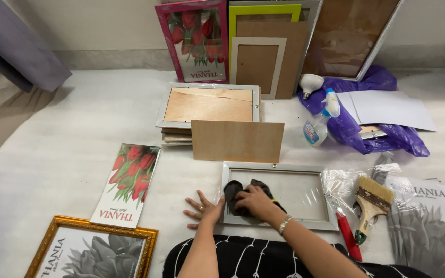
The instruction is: Cleaning and assembling a picture frame using a cloth and cleaning spray
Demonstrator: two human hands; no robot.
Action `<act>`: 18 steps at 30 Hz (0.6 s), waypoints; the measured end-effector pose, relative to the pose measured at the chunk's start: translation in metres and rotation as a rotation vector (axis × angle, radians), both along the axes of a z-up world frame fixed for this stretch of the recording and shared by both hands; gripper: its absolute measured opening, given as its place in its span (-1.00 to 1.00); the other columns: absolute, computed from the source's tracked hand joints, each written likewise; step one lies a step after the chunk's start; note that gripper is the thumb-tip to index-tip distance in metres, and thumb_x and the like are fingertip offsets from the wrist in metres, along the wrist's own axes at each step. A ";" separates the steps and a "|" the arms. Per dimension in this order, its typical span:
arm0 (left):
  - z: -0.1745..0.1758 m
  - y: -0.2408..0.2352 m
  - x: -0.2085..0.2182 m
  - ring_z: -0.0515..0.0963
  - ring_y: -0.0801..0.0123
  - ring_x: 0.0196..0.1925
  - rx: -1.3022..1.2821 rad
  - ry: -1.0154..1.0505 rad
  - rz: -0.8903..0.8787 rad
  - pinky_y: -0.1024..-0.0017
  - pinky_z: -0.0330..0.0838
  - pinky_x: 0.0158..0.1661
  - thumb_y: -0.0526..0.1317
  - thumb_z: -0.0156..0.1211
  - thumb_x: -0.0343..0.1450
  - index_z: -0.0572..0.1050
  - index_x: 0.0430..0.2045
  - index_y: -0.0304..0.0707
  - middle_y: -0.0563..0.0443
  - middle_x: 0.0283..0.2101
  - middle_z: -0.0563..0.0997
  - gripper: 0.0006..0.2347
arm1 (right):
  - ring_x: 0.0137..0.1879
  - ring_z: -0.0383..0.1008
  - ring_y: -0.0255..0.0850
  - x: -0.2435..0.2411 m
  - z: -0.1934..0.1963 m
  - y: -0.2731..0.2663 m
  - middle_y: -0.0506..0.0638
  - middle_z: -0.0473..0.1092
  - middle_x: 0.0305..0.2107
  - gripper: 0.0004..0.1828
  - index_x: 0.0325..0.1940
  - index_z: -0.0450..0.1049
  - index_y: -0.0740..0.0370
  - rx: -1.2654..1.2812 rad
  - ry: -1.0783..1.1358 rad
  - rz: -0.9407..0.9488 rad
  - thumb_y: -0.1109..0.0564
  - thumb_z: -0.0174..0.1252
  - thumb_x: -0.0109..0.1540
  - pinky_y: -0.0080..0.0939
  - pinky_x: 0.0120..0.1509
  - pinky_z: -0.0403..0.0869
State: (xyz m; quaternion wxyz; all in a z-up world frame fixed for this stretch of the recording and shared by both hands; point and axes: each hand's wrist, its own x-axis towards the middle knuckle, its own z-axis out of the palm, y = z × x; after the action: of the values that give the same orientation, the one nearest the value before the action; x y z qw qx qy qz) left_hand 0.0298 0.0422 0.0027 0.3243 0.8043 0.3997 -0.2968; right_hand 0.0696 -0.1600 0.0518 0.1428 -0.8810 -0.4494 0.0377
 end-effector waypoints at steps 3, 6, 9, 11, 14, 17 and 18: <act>0.021 -0.001 -0.003 -0.90 -0.32 0.43 -0.033 0.015 -0.008 -0.49 -0.66 0.26 0.43 -0.20 0.36 -0.59 0.47 0.27 0.00 0.46 -0.93 -0.09 | 0.05 0.29 -0.10 0.014 -0.016 -0.039 -0.36 0.44 0.04 -0.65 -0.17 0.65 -0.26 -0.094 -0.015 -0.040 0.20 0.18 0.10 0.06 0.27 0.26; 0.037 -0.003 -0.004 -0.90 -0.27 0.44 -0.051 0.016 -0.007 -0.43 -0.70 0.29 0.40 -0.19 0.36 -0.60 0.47 0.25 0.02 0.46 -0.93 -0.09 | 0.07 0.28 -0.07 0.011 0.000 -0.058 -0.35 0.44 0.06 -0.54 -0.15 0.66 -0.23 -0.099 0.056 -0.132 0.32 0.15 0.04 0.02 0.23 0.32; -0.008 0.001 -0.001 -0.81 -0.35 0.45 -0.036 -0.063 0.047 -0.58 -0.78 0.19 0.50 -0.15 0.37 -0.63 0.43 0.38 -0.02 0.47 -0.85 -0.07 | 0.17 0.30 -0.03 0.013 -0.028 -0.045 -0.35 0.38 0.01 -0.73 -0.15 0.55 -0.42 -0.223 -0.083 -0.129 0.04 0.02 0.27 0.01 0.16 0.37; -0.011 0.002 -0.001 -0.81 -0.35 0.45 -0.039 -0.066 0.046 -0.59 -0.78 0.18 0.51 -0.14 0.35 -0.63 0.43 0.38 -0.02 0.47 -0.85 -0.06 | 0.17 0.30 -0.03 0.005 -0.023 -0.019 -0.35 0.38 0.00 -0.74 -0.15 0.56 -0.40 -0.212 -0.087 -0.110 0.03 0.04 0.27 0.02 0.17 0.37; -0.021 0.001 -0.001 -0.81 -0.35 0.45 -0.032 -0.067 0.049 -0.60 -0.79 0.17 0.52 -0.14 0.35 -0.63 0.43 0.39 -0.02 0.47 -0.86 -0.06 | 0.15 0.31 -0.04 0.000 -0.021 0.005 -0.33 0.39 -0.03 -0.79 -0.21 0.55 -0.36 -0.178 -0.119 -0.060 0.04 0.07 0.25 0.01 0.14 0.36; -0.019 0.004 0.000 -0.81 -0.35 0.45 -0.030 -0.068 0.042 -0.61 -0.79 0.17 0.52 -0.12 0.35 -0.62 0.43 0.40 -0.01 0.47 -0.86 -0.05 | 0.14 0.31 -0.05 0.004 -0.019 -0.004 -0.34 0.38 -0.06 -0.79 -0.23 0.54 -0.39 -0.197 -0.145 -0.041 0.03 0.08 0.25 0.02 0.14 0.35; -0.017 0.004 -0.002 -0.80 -0.34 0.46 -0.040 -0.071 0.038 -0.60 -0.79 0.18 0.54 -0.11 0.33 -0.62 0.43 0.40 -0.01 0.48 -0.85 -0.03 | 0.16 0.31 -0.07 0.005 -0.018 -0.013 -0.37 0.38 -0.05 -0.75 -0.20 0.54 -0.45 -0.239 -0.145 -0.045 0.02 0.05 0.26 0.02 0.17 0.36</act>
State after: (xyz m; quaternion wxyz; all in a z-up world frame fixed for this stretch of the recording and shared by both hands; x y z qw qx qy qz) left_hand 0.0280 0.0466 -0.0142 0.3601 0.8000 0.3970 -0.2697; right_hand 0.0750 -0.1728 0.0334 0.0048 -0.9021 -0.4308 0.0240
